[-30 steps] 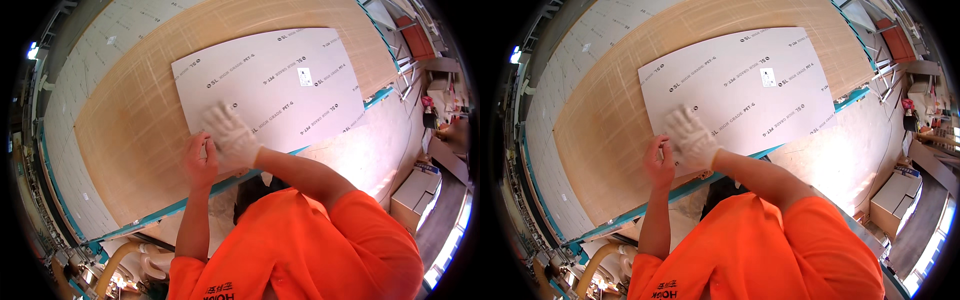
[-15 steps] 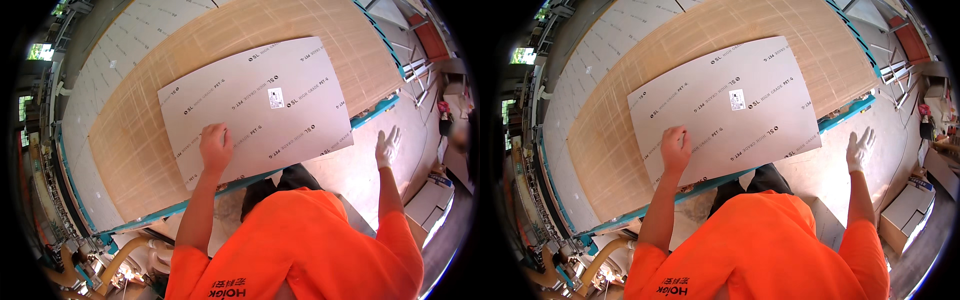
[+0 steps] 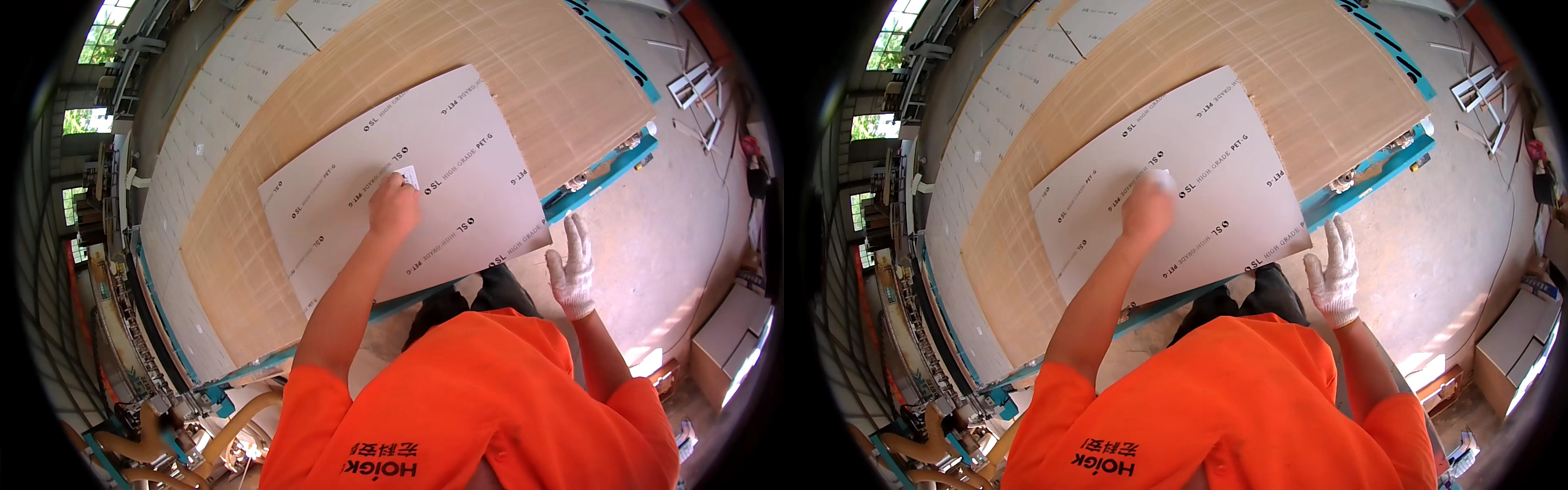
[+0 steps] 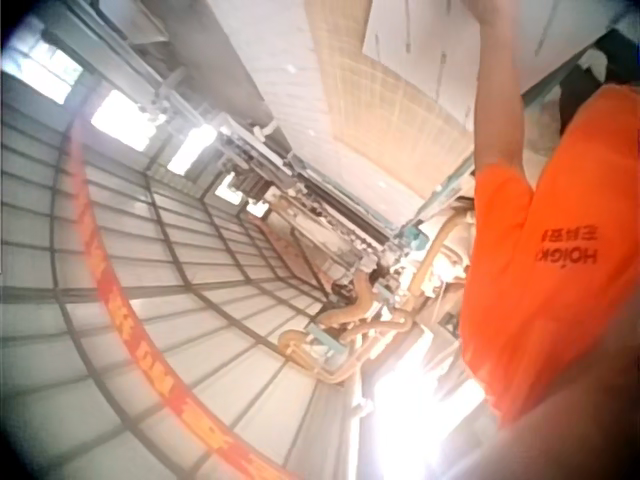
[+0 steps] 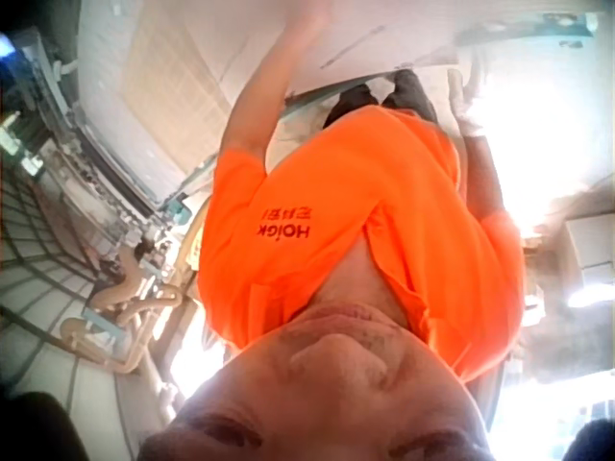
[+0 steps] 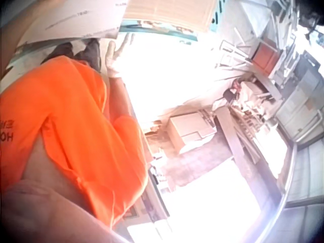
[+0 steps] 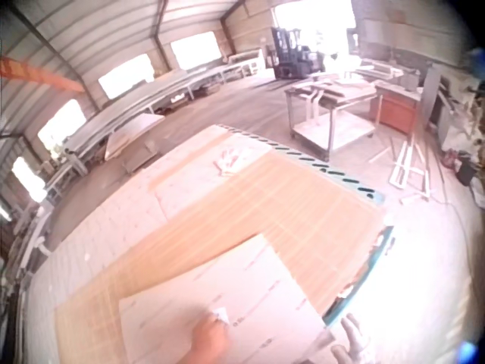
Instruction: The person moves between different workstations in a workshop, handling several labeled wood panels by hand while wearing gloves. They pick up a panel from a large CNC table, carry it to a separate table, set it down alongside another panel, and luego return to pick up another panel from the CNC table.
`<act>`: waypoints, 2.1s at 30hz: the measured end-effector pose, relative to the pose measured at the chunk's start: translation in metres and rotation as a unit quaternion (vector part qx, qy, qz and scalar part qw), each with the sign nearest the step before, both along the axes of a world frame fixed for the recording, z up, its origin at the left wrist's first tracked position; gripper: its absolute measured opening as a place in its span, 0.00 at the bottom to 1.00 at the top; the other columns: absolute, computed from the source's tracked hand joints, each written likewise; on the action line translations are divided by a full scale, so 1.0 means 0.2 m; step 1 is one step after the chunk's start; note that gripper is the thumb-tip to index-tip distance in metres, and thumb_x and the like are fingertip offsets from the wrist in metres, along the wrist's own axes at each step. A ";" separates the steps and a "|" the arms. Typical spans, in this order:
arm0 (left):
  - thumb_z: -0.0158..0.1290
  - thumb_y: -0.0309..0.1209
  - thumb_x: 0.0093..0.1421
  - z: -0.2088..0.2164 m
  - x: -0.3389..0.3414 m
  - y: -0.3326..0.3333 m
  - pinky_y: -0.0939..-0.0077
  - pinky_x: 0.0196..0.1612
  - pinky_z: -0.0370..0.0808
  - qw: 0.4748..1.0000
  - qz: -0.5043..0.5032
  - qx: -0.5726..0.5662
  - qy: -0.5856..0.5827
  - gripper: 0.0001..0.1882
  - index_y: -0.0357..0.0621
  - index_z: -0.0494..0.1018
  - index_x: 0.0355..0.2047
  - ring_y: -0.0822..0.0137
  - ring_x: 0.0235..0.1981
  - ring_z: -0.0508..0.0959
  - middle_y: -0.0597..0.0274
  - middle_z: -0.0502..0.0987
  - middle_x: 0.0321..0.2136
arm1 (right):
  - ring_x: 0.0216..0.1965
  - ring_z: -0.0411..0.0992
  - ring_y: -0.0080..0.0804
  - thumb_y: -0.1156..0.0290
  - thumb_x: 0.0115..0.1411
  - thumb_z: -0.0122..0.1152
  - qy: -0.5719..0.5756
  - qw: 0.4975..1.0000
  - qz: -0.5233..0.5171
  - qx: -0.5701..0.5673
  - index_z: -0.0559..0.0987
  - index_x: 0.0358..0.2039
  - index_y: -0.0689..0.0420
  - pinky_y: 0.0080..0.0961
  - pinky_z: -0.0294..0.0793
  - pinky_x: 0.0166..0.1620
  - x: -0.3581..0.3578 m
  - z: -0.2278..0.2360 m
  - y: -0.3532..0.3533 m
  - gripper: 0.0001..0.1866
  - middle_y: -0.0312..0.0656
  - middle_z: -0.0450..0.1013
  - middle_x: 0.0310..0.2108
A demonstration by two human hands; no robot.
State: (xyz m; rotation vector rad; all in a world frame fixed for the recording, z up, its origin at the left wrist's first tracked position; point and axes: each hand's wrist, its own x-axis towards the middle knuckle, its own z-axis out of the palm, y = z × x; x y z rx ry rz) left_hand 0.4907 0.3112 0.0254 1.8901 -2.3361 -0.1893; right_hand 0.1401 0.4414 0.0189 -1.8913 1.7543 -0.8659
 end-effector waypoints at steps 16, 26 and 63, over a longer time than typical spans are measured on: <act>0.59 0.30 0.56 -0.04 0.01 -0.01 0.58 0.47 0.79 1.000 0.014 0.016 -0.012 0.09 0.37 0.81 0.32 0.52 0.48 0.75 0.53 0.76 0.41 | 0.67 0.61 0.63 0.71 0.59 0.63 0.026 0.999 -0.027 0.001 0.65 0.67 0.65 0.49 0.61 0.68 0.01 0.02 0.10 0.35 0.63 0.62 0.66; 0.56 0.27 0.57 -0.05 -0.01 -0.01 0.62 0.47 0.80 0.998 -0.024 0.057 0.003 0.08 0.36 0.81 0.31 0.53 0.46 0.77 0.51 0.78 0.39 | 0.69 0.59 0.62 0.73 0.60 0.62 0.006 1.000 -0.016 0.015 0.64 0.67 0.65 0.49 0.60 0.69 0.05 0.03 0.13 0.35 0.63 0.60 0.67; 0.51 0.17 0.59 0.70 1.14 1.33 0.83 0.27 0.64 0.711 0.309 -0.447 0.446 0.06 0.35 0.70 0.24 0.77 0.25 0.69 0.57 0.77 0.32 | 0.24 0.79 0.40 0.77 0.55 0.59 0.302 0.806 0.451 -0.238 0.82 0.46 0.60 0.34 0.78 0.27 1.13 1.45 -0.85 0.17 0.48 0.79 0.29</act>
